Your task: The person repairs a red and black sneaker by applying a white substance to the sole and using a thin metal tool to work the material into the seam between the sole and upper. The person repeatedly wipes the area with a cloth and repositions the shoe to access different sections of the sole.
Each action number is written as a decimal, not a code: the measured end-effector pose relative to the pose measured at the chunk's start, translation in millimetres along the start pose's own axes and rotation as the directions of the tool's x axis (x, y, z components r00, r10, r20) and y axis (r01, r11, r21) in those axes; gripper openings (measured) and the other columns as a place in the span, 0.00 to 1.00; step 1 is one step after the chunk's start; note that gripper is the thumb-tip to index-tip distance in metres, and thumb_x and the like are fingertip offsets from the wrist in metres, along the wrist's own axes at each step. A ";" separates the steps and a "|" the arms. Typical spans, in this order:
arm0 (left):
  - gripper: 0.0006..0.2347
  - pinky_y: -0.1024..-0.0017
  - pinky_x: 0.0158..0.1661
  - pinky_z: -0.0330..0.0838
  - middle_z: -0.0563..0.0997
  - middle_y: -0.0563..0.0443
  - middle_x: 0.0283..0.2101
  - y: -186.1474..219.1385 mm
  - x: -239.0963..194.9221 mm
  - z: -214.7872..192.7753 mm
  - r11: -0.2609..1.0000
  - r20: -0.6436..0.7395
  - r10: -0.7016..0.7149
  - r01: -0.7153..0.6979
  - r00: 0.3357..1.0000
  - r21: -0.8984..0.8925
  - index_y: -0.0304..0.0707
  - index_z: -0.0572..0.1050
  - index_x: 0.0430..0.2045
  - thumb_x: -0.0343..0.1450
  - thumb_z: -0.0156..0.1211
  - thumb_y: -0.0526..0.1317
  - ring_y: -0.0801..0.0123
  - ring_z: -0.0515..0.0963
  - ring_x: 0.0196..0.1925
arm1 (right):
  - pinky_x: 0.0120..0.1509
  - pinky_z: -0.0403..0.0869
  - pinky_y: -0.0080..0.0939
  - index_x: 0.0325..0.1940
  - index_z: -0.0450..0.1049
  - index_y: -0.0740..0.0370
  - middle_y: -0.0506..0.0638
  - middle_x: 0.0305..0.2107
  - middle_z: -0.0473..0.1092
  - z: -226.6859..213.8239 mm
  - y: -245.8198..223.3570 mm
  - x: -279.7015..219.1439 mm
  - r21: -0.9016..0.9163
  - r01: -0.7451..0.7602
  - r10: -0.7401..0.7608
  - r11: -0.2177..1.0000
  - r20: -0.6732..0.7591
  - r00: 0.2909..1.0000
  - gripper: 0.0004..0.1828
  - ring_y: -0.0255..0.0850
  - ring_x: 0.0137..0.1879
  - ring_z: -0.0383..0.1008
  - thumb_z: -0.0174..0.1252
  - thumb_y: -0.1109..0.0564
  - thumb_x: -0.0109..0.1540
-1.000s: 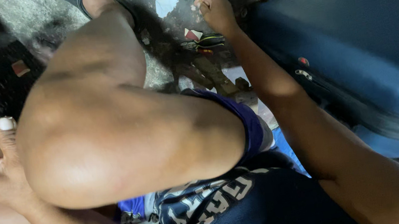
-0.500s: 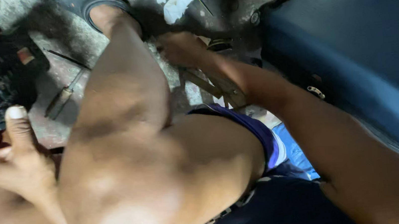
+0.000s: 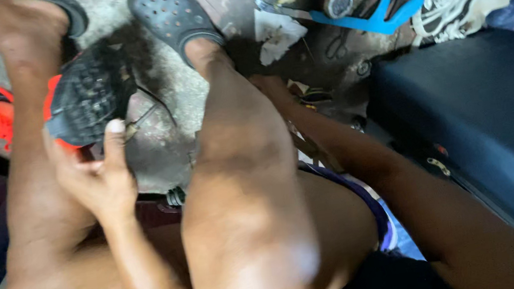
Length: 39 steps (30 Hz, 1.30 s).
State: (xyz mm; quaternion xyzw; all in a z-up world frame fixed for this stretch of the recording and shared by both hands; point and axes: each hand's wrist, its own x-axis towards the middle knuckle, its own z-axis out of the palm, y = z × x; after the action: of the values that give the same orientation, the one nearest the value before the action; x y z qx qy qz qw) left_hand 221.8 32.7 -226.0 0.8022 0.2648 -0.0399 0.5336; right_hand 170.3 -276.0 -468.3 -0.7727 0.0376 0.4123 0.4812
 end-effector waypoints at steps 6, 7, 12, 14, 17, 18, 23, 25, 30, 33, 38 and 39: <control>0.15 0.71 0.61 0.70 0.75 0.46 0.51 -7.0 3.5 3.1 0.992 0.034 0.072 -0.075 0.997 0.100 0.28 0.72 0.55 0.76 0.69 0.31 0.64 0.76 0.56 | 0.36 0.73 0.40 0.40 0.78 0.64 0.52 0.27 0.74 -48.8 -19.3 3.9 0.189 -0.329 0.366 0.925 -0.214 0.906 0.07 0.35 0.32 0.73 0.61 0.57 0.65; 0.15 0.70 0.61 0.70 0.75 0.46 0.52 -8.0 4.1 4.4 0.993 0.031 0.067 -0.070 0.997 0.095 0.28 0.72 0.55 0.76 0.69 0.31 0.63 0.77 0.57 | 0.38 0.74 0.38 0.41 0.78 0.65 0.50 0.28 0.75 -53.9 -25.6 8.6 0.255 -0.196 0.262 0.947 -0.257 0.930 0.07 0.34 0.33 0.74 0.60 0.57 0.66; 0.16 0.62 0.59 0.70 0.77 0.39 0.52 1.3 8.8 11.7 0.930 0.048 0.182 -0.187 0.982 0.315 0.28 0.74 0.52 0.72 0.71 0.32 0.51 0.76 0.56 | 0.48 0.77 0.34 0.49 0.78 0.67 0.48 0.35 0.77 -77.3 -50.6 28.2 0.501 0.189 -0.008 0.845 -0.342 0.940 0.07 0.33 0.40 0.77 0.59 0.61 0.69; 0.18 0.59 0.57 0.70 0.77 0.38 0.53 6.8 9.9 15.5 0.897 0.063 0.197 -0.206 0.978 0.390 0.28 0.74 0.52 0.70 0.72 0.33 0.46 0.75 0.54 | 0.47 0.77 0.33 0.49 0.78 0.68 0.49 0.34 0.77 -80.3 -60.8 34.5 0.545 0.174 0.004 0.820 -0.310 0.951 0.07 0.34 0.39 0.77 0.61 0.63 0.68; 0.18 0.57 0.59 0.69 0.75 0.36 0.57 13.5 12.2 21.9 0.840 0.099 0.286 -0.299 0.953 0.452 0.28 0.72 0.52 0.70 0.69 0.33 0.42 0.73 0.58 | 0.46 0.77 0.33 0.50 0.76 0.67 0.50 0.36 0.77 -82.9 -79.3 44.4 0.569 0.177 -0.006 0.803 -0.289 0.957 0.10 0.33 0.39 0.78 0.62 0.64 0.65; 0.17 0.57 0.60 0.69 0.75 0.37 0.58 13.5 13.0 24.9 0.831 0.102 0.299 -0.311 0.949 0.462 0.29 0.72 0.53 0.70 0.68 0.32 0.42 0.73 0.58 | 0.46 0.77 0.32 0.50 0.75 0.67 0.49 0.37 0.78 -82.0 -84.9 44.9 0.573 0.174 -0.008 0.801 -0.279 0.960 0.11 0.32 0.40 0.78 0.63 0.64 0.64; 0.18 0.54 0.65 0.68 0.74 0.42 0.61 -7.5 25.0 48.8 0.755 0.127 0.370 -0.378 0.920 0.536 0.34 0.73 0.56 0.70 0.65 0.30 0.44 0.71 0.63 | 0.48 0.77 0.32 0.47 0.76 0.67 0.48 0.36 0.77 -75.5 -100.9 49.7 0.581 0.189 -0.066 0.792 -0.226 0.972 0.06 0.31 0.40 0.77 0.62 0.64 0.67; 0.19 0.54 0.64 0.68 0.73 0.42 0.61 -21.6 35.2 62.9 0.753 0.129 0.364 -0.373 0.923 0.542 0.34 0.73 0.56 0.69 0.64 0.30 0.43 0.70 0.63 | 0.47 0.76 0.31 0.46 0.76 0.66 0.47 0.35 0.76 -73.3 -101.8 48.0 0.567 0.173 -0.053 0.806 -0.221 0.974 0.05 0.30 0.40 0.76 0.61 0.63 0.67; 0.21 0.54 0.63 0.67 0.73 0.41 0.59 -52.1 67.3 109.4 0.761 0.168 0.380 -0.411 0.909 0.502 0.34 0.73 0.57 0.68 0.65 0.32 0.43 0.69 0.61 | 0.42 0.71 0.29 0.45 0.77 0.64 0.44 0.30 0.73 -76.3 -99.2 46.7 0.507 0.091 0.034 0.857 -0.232 0.972 0.05 0.28 0.35 0.71 0.63 0.61 0.67; 0.21 0.55 0.60 0.68 0.74 0.41 0.57 -60.9 73.9 140.7 0.731 0.251 0.377 -0.453 0.891 0.509 0.35 0.74 0.55 0.66 0.66 0.32 0.43 0.70 0.59 | 0.42 0.73 0.29 0.44 0.77 0.63 0.44 0.31 0.74 -83.1 -95.6 45.0 0.567 0.098 0.055 0.818 -0.246 0.968 0.06 0.28 0.35 0.72 0.64 0.59 0.65; 0.23 0.57 0.56 0.70 0.75 0.41 0.54 -63.1 72.5 152.0 0.767 0.313 0.249 -0.384 0.917 0.514 0.35 0.75 0.55 0.63 0.68 0.33 0.46 0.72 0.56 | 0.43 0.74 0.30 0.45 0.76 0.62 0.43 0.30 0.74 -96.3 -89.7 45.6 0.537 0.036 0.119 0.843 -0.251 0.961 0.06 0.29 0.35 0.73 0.62 0.59 0.65; 0.25 0.56 0.55 0.70 0.74 0.39 0.53 -62.5 72.6 150.2 0.790 0.343 0.232 -0.382 0.910 0.480 0.34 0.74 0.54 0.60 0.69 0.34 0.44 0.72 0.55 | 0.44 0.75 0.30 0.45 0.76 0.62 0.44 0.30 0.74 -97.8 -88.1 44.8 0.543 0.023 0.130 0.839 -0.242 0.962 0.06 0.29 0.35 0.74 0.62 0.59 0.65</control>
State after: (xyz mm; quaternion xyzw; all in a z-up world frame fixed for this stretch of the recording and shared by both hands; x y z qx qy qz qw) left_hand 287.6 -53.2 -367.5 0.9386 0.0336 -0.1316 0.3173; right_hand 298.5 -289.6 -416.4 -0.6526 0.2391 0.2895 0.6582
